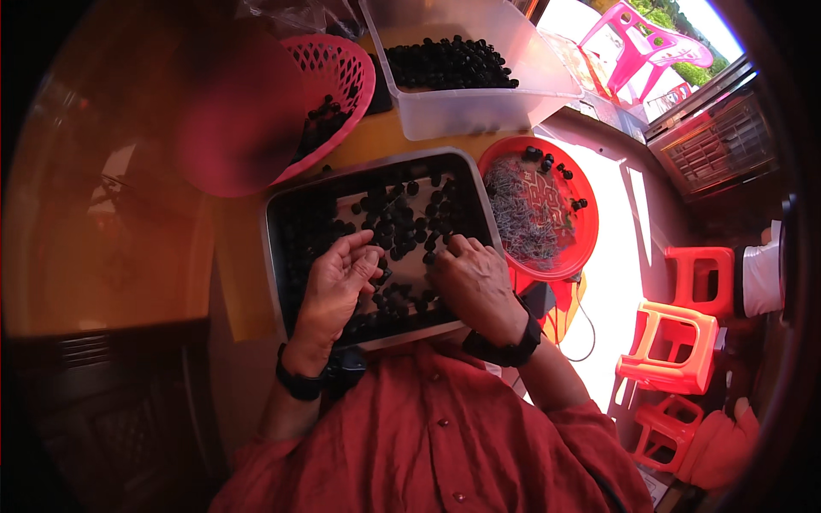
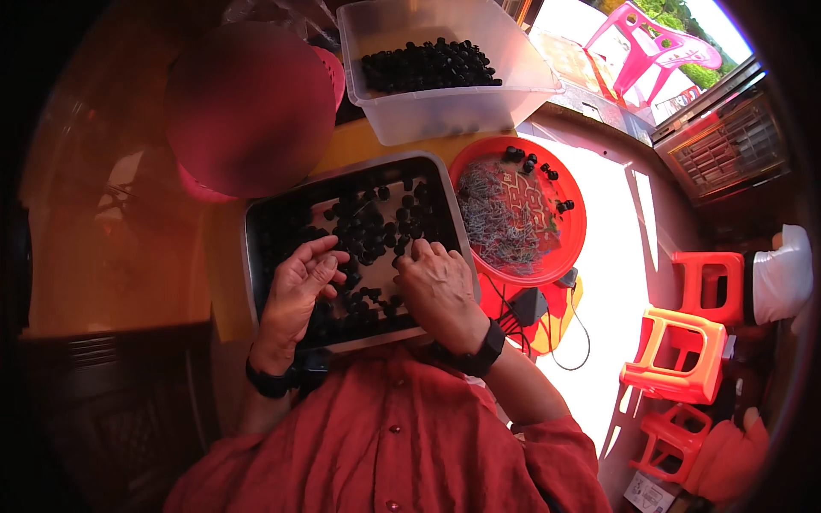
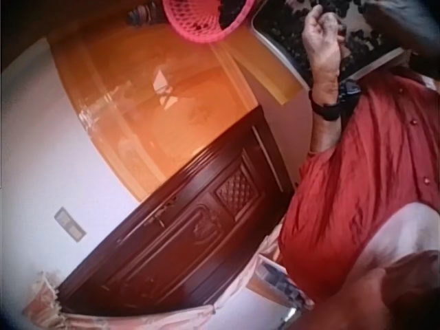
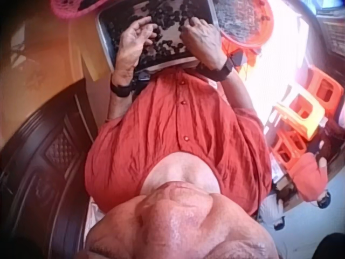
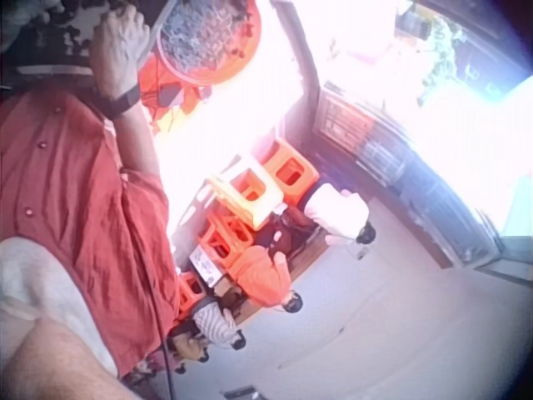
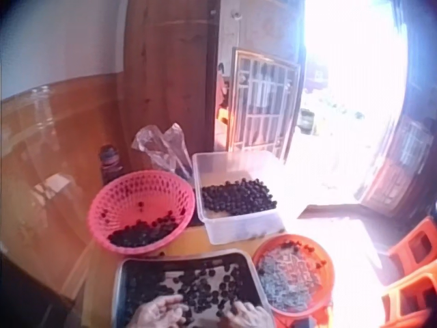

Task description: Inspecting and sorting small black plastic or rubber components from a large tray into separate containers.

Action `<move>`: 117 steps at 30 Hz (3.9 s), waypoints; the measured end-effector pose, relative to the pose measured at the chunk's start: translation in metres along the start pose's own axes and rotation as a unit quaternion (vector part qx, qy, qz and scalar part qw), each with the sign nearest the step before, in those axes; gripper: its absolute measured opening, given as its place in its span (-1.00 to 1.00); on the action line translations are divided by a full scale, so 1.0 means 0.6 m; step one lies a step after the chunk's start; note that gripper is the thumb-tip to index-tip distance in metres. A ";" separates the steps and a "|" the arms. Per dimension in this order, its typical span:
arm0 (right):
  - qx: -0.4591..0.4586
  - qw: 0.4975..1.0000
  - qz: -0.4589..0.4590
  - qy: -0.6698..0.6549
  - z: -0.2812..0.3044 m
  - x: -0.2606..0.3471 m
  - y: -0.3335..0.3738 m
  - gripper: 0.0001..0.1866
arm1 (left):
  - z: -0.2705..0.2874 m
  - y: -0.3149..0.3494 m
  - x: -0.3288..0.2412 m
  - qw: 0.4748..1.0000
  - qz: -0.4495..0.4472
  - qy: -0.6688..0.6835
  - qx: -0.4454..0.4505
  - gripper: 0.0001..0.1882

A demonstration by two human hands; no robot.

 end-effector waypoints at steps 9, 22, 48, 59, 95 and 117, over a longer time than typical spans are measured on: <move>-0.033 0.991 0.124 -0.032 -0.012 0.046 0.004 -0.53 | 0.000 0.004 0.013 0.995 0.003 0.089 0.037 -0.53; -0.046 0.980 0.059 -0.184 -0.008 0.016 -0.002 -0.88 | -0.009 0.010 0.009 0.993 -0.007 0.094 0.066 -0.63; -0.096 0.978 -0.152 -0.103 0.035 -0.211 0.039 -0.83 | -0.122 -0.013 -0.261 0.965 -0.194 0.101 0.143 -0.81; -0.256 0.845 -0.181 -0.434 0.037 -0.267 0.081 -0.92 | -0.124 -0.044 -0.117 0.981 -0.023 0.114 0.153 -0.82; -0.179 0.758 -0.013 -0.627 -0.005 -0.020 0.029 -0.90 | -0.100 0.027 -0.081 0.910 -0.268 -0.313 -0.047 -0.47; -0.171 0.873 0.040 -0.454 0.026 -0.012 0.044 -0.89 | -0.138 0.053 -0.083 0.823 -0.362 -0.438 -0.016 -0.35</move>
Point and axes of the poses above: each hand's wrist, its own y-axis away from the middle knuckle, its own z-axis out of the back of the hand, x = y × z, the point moved 8 cm from there along -y, towards the middle knuckle, and after that the axes turned 5 degrees about x, right-handed, at the moved point
